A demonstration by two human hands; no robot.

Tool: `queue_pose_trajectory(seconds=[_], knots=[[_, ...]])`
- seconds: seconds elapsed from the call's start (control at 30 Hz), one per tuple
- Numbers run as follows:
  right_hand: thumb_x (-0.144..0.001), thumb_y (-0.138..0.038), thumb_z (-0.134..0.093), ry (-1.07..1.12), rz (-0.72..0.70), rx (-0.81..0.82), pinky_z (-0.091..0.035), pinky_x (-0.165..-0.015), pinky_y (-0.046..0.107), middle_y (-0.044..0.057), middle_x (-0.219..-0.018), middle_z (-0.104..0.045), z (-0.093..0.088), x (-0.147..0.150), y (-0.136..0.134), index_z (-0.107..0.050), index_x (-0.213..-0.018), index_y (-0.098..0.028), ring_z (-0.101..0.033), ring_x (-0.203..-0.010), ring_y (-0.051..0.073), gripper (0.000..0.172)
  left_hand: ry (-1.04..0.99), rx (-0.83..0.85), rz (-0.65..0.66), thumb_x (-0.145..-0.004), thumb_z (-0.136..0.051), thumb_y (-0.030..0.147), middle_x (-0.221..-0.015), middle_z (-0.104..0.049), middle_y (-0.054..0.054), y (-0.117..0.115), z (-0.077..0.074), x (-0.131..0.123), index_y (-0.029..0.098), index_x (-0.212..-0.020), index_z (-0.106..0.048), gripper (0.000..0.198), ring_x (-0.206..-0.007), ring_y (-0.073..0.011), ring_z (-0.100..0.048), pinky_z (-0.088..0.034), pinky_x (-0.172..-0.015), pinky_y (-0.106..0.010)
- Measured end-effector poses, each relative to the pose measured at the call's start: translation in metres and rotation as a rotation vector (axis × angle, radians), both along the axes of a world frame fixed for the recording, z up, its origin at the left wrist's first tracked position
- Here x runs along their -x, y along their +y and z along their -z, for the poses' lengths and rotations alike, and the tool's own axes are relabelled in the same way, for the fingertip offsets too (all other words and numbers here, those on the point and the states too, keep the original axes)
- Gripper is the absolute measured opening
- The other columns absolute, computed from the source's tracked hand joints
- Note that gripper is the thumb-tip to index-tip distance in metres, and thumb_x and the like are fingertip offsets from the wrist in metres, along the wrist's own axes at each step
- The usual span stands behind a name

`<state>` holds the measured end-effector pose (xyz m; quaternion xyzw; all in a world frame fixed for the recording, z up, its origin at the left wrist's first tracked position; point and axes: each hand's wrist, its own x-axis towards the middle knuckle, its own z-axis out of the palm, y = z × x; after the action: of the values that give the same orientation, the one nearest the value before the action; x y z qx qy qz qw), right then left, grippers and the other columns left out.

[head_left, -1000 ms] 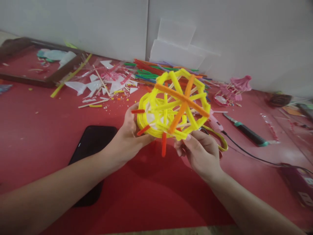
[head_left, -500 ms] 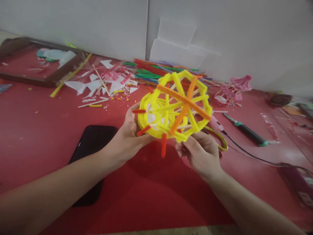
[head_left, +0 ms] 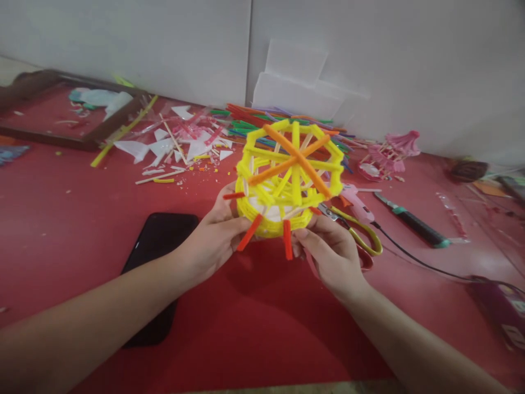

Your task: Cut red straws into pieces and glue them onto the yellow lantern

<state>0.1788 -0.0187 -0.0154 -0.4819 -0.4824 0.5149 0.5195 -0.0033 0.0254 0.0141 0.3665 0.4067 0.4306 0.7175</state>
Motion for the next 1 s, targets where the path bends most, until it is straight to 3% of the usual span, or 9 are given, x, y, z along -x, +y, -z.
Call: queue_pose_trajectory(seconds=[0.1,0.23,0.33,0.47,0.6,0.73,0.83,0.93,1.0], knots=[[-0.086,-0.042,-0.068,-0.033,-0.012,-0.018,-0.042,-0.05,0.024,-0.003,-0.059,-0.057,0.0,0.001,-0.001,-0.064,-0.075,-0.02,-0.052,-0.053,0.011,0.024,-0.043,0.009,0.05,-0.066,-0.07,0.018,-0.096,-0.075,-0.004,0.0,0.002,0.0,0.023,-0.086,-0.06,0.023,-0.09,-0.0255,-0.073,-0.061,-0.077,-0.035],[-0.085,-0.042,-0.068,-0.109,0.009,-0.023,-0.041,-0.047,0.023,-0.002,-0.056,-0.057,-0.005,0.003,-0.001,-0.062,-0.071,-0.02,-0.051,-0.05,0.011,0.027,0.016,-0.048,0.149,-0.065,-0.073,0.009,-0.105,-0.074,-0.001,-0.003,0.008,0.005,0.027,-0.109,-0.055,0.051,-0.101,-0.0223,-0.072,-0.059,-0.079,-0.029],[-0.083,-0.042,-0.069,-0.113,0.011,-0.048,-0.043,-0.047,0.023,-0.002,-0.058,-0.058,-0.009,0.006,-0.002,-0.061,-0.069,-0.021,-0.051,-0.051,0.011,0.027,0.07,-0.101,0.214,-0.063,-0.079,0.008,-0.114,-0.072,-0.005,-0.004,0.01,0.008,0.027,-0.119,-0.051,0.065,-0.108,-0.0269,-0.069,-0.06,-0.082,-0.033],[-0.088,-0.036,-0.064,-0.157,-0.139,-0.124,-0.05,-0.059,0.027,0.0,-0.071,-0.062,-0.011,0.007,-0.003,-0.061,-0.074,-0.022,-0.057,-0.064,0.014,0.019,0.115,-0.111,0.193,-0.059,-0.085,0.012,-0.114,-0.073,-0.011,-0.004,0.007,0.007,0.024,-0.122,-0.054,0.071,-0.11,-0.0348,-0.068,-0.059,-0.087,-0.043],[-0.087,-0.02,-0.06,-0.394,-0.24,-0.284,-0.052,-0.067,0.029,0.001,-0.077,-0.063,-0.017,0.0,-0.002,-0.062,-0.083,-0.022,-0.059,-0.069,0.014,0.005,0.118,-0.12,0.169,-0.058,-0.088,0.018,-0.104,-0.077,-0.009,-0.004,0.002,0.003,0.024,-0.113,-0.063,0.061,-0.107,-0.0355,-0.069,-0.059,-0.086,-0.046],[-0.075,-0.004,-0.053,-0.556,-0.425,-0.481,-0.055,-0.079,0.035,0.005,-0.095,-0.07,-0.023,-0.003,0.0,-0.063,-0.102,-0.023,-0.065,-0.086,0.019,0.034,0.203,-0.124,0.159,-0.058,-0.088,0.024,-0.096,-0.078,-0.005,-0.002,0.003,0.004,0.025,-0.099,-0.071,0.045,-0.102,-0.0313,-0.071,-0.06,-0.084,-0.041],[-0.07,-0.004,-0.05,-0.606,-0.472,-0.572,-0.054,-0.088,0.038,0.009,-0.108,-0.068,-0.026,-0.005,0.003,-0.065,-0.102,-0.022,-0.064,-0.102,0.022,0.04,0.281,-0.133,0.154,-0.067,-0.082,0.033,-0.096,-0.078,-0.006,0.0,0.01,0.007,0.022,-0.088,-0.073,0.025,-0.096,-0.0298,-0.072,-0.059,-0.083,-0.039],[-0.074,-0.007,-0.049,-0.705,-0.255,-0.605,-0.052,-0.088,0.04,0.008,-0.103,-0.069,-0.026,-0.021,0.012,-0.066,-0.092,-0.023,-0.064,-0.101,0.023,0.029,0.26,-0.203,0.074,-0.073,-0.079,0.034,-0.104,-0.077,-0.006,0.001,0.016,0.009,0.022,-0.097,-0.073,0.027,-0.102,-0.0283,-0.07,-0.055,-0.092,-0.039],[-0.078,-0.013,-0.049,-0.863,0.088,-0.487,-0.052,-0.08,0.04,0.007,-0.091,-0.069,-0.024,-0.044,0.022,-0.064,-0.087,-0.022,-0.065,-0.087,0.023,0.019,0.282,-0.244,0.047,-0.074,-0.078,0.034,-0.107,-0.076,-0.006,0.002,0.018,0.01,0.023,-0.099,-0.073,0.027,-0.105,-0.0283,-0.069,-0.052,-0.096,-0.04]])
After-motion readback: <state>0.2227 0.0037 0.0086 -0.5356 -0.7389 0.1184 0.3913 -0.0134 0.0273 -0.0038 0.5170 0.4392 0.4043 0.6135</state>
